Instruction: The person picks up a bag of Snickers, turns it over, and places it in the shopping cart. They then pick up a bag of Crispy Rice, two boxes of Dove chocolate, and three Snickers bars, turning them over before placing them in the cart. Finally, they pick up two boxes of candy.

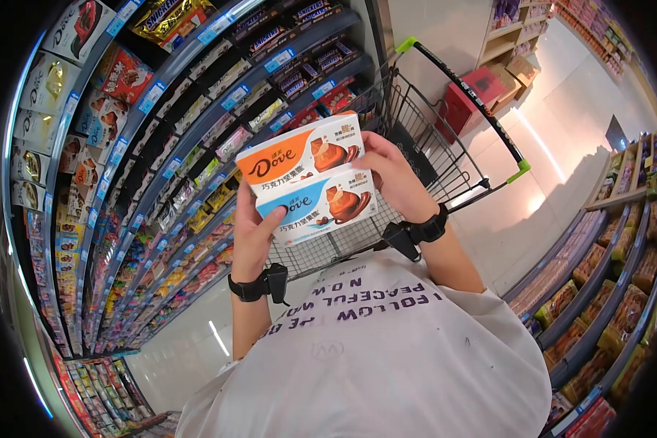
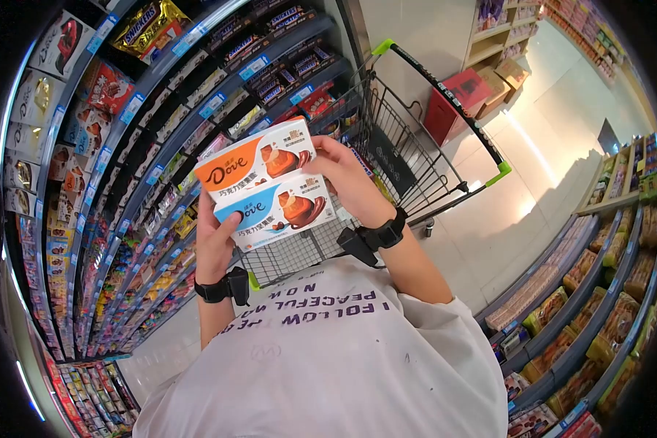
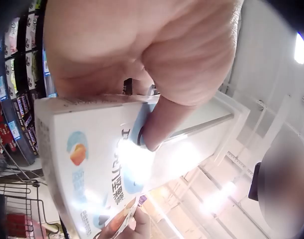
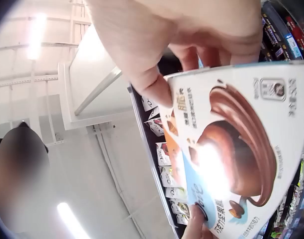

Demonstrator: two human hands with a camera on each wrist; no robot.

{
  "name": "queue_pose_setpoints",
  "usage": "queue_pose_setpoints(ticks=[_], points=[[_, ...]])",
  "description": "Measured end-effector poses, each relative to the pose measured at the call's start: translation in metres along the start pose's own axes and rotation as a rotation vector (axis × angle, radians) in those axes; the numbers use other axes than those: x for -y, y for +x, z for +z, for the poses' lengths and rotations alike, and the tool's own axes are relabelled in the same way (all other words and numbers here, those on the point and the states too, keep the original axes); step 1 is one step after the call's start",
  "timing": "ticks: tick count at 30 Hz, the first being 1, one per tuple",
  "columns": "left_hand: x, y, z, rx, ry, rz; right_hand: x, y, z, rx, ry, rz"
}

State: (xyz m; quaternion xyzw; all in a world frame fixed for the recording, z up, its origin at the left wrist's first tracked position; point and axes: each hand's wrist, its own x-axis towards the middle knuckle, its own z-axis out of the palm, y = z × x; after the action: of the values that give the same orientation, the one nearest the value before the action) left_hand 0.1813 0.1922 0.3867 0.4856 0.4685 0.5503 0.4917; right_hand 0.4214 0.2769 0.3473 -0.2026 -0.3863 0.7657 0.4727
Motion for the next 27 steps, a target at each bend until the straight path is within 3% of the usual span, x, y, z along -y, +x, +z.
queue_pose_setpoints(ticks=[3, 9, 11, 19, 25, 27], points=[[0.006, 0.002, -0.001, 0.017, -0.047, -0.093, -0.005, 0.000, -0.002, -0.113, 0.151, 0.127], [0.003, 0.006, -0.013, -0.045, -0.136, -0.002, 0.003, 0.002, -0.011, -0.262, 0.096, 0.004], [0.004, 0.006, -0.036, -0.190, -0.195, -0.021, 0.005, 0.002, -0.020, -0.306, 0.111, -0.026], [-0.006, -0.001, -0.055, -0.482, -0.165, 0.075, 0.013, -0.007, -0.030, -0.321, 0.101, -0.049], [-0.008, 0.001, -0.053, -0.513, -0.199, 0.065, 0.015, -0.006, -0.030, -0.270, 0.092, 0.014], [-0.007, 0.002, -0.055, -0.518, -0.220, 0.088, 0.024, -0.010, -0.032, -0.293, 0.020, -0.045]])
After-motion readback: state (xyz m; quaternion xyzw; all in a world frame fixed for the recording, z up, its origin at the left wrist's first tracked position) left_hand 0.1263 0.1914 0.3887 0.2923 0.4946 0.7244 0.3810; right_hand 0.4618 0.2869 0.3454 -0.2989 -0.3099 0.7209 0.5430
